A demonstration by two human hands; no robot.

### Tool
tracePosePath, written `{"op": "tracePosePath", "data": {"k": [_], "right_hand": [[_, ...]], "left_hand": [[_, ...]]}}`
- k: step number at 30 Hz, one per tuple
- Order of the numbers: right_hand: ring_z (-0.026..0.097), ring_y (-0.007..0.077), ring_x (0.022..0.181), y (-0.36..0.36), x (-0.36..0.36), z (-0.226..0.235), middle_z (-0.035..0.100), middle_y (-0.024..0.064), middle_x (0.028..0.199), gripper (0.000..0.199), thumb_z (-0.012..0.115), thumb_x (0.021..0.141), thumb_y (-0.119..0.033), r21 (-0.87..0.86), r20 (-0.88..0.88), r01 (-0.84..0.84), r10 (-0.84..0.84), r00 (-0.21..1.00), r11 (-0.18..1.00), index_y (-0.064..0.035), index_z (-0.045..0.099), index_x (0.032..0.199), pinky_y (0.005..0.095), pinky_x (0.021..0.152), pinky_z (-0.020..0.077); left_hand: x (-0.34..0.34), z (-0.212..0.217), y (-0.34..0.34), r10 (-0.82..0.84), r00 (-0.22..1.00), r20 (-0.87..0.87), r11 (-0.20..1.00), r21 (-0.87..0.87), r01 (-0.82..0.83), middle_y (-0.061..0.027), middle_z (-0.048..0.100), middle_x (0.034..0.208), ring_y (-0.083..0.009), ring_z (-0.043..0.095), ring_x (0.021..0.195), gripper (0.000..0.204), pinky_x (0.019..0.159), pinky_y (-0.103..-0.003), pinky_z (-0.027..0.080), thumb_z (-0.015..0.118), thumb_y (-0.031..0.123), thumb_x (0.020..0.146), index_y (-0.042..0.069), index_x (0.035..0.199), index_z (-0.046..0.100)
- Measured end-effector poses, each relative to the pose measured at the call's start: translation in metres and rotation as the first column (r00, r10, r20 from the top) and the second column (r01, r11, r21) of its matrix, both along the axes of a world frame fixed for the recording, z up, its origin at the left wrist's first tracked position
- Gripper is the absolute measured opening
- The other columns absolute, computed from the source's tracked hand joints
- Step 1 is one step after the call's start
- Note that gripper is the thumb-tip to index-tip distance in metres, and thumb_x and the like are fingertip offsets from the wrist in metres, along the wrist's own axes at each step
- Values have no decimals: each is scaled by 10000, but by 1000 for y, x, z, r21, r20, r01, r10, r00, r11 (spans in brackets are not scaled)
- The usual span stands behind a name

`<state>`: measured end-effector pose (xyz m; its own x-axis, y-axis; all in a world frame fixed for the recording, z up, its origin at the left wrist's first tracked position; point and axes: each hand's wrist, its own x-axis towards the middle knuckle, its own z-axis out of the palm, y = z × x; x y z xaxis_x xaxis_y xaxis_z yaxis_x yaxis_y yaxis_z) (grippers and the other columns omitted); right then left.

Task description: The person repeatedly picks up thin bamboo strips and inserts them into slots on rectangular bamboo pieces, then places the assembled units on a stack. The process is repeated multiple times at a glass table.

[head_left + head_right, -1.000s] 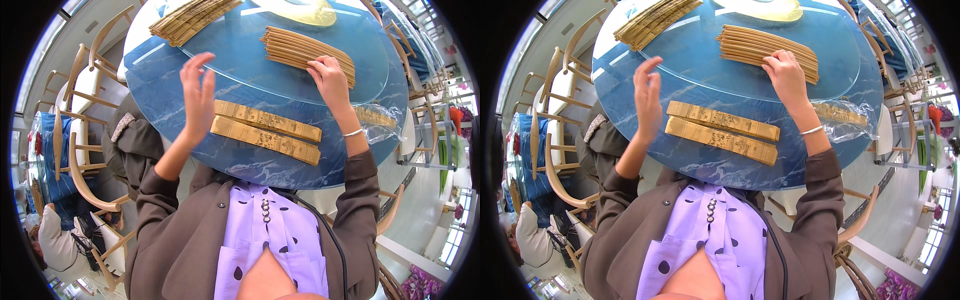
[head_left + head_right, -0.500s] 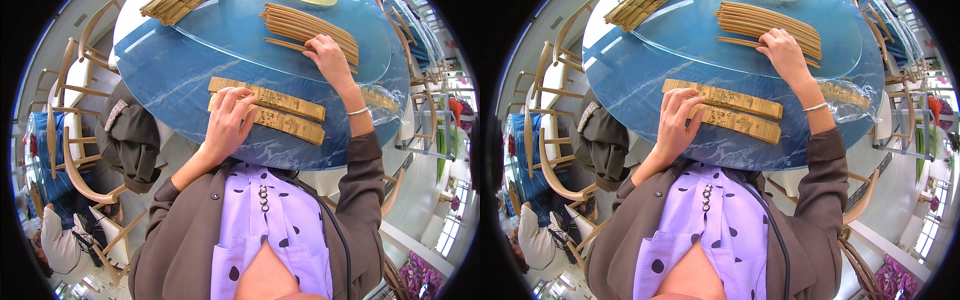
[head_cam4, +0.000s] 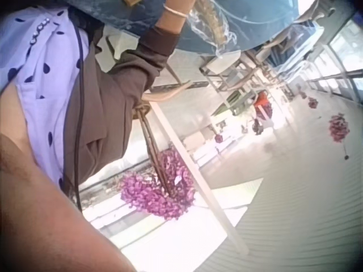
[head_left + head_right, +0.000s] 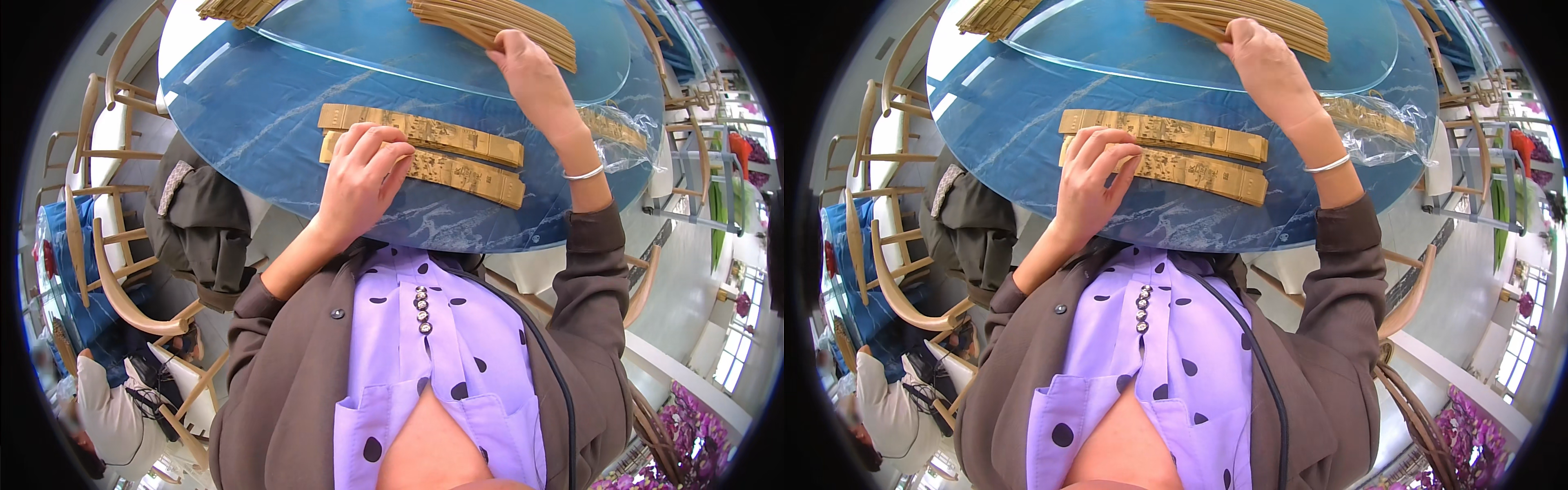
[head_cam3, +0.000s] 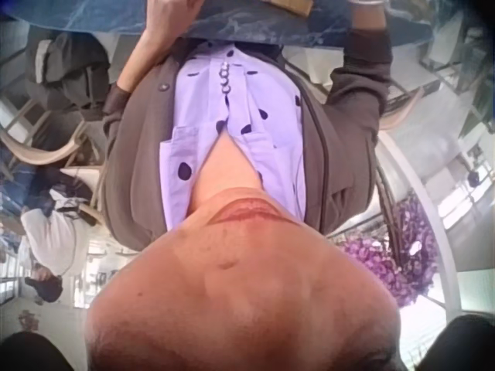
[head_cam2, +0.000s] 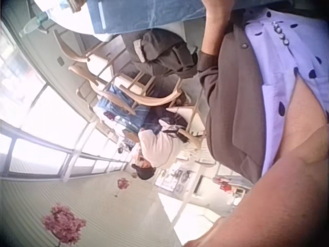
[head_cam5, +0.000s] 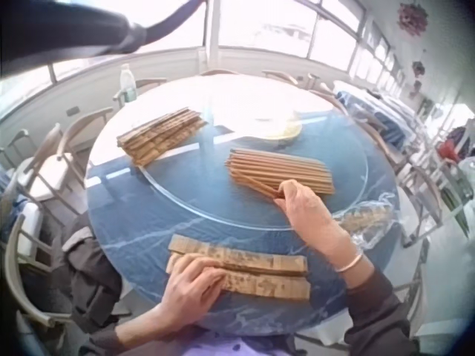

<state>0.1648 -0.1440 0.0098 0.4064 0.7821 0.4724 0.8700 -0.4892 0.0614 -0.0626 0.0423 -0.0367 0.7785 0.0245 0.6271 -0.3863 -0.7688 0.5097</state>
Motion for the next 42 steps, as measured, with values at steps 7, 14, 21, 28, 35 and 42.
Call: {"op": "tracePosePath", "data": {"k": [7,14,21,28,35,42], "right_hand": [[410,112,528,-60,-49,53,458,19,703,511,395,1078,-512,814,-502,258,404,765,521,-28,522,976,255,476,329],[244,82,536,-86,-97,20,332,-15,698,695,263,999,-726,816,-577,469,523,627,338,-88,494,850,242,485,196],[245,57,524,-101,-105,22,334,-36,673,618,332,1045,-639,849,-519,446,607,601,284,-76,531,885,234,465,179],[425,-1,608,-103,-107,18,510,-83,707,219,711,977,-237,242,-893,558,-42,447,794,-19,703,986,195,529,303],[530,31,684,-96,-104,-4,637,-32,774,293,743,949,-217,257,-958,509,146,248,822,42,726,1086,188,601,375],[340,-20,497,-98,-100,17,531,-88,641,208,758,923,-169,197,-968,463,245,-46,864,13,746,1022,185,453,204]], "left_hand": [[38,28,-18,-245,959,-143,952,155,266,-79,625,1005,-277,588,973,221,874,-396,494,730,171,879,28,1030,655],[96,17,-50,-296,903,-311,816,409,408,-84,600,998,-257,568,1008,334,895,-370,496,753,278,866,17,1057,670],[107,0,-58,-322,899,-297,798,425,426,-75,607,1029,-252,567,1040,360,933,-377,486,761,299,851,35,1083,682],[102,-1,-57,-344,925,-161,857,348,379,-68,600,1018,-241,561,1023,304,894,-365,458,762,296,843,60,1014,677],[84,16,-57,-344,932,-113,904,230,361,-86,625,1071,-267,599,1043,366,937,-394,476,763,251,847,43,1132,667],[78,11,-50,-427,896,-117,890,118,440,-105,632,1113,-294,636,1014,437,899,-409,524,759,244,852,46,1224,648]]}}
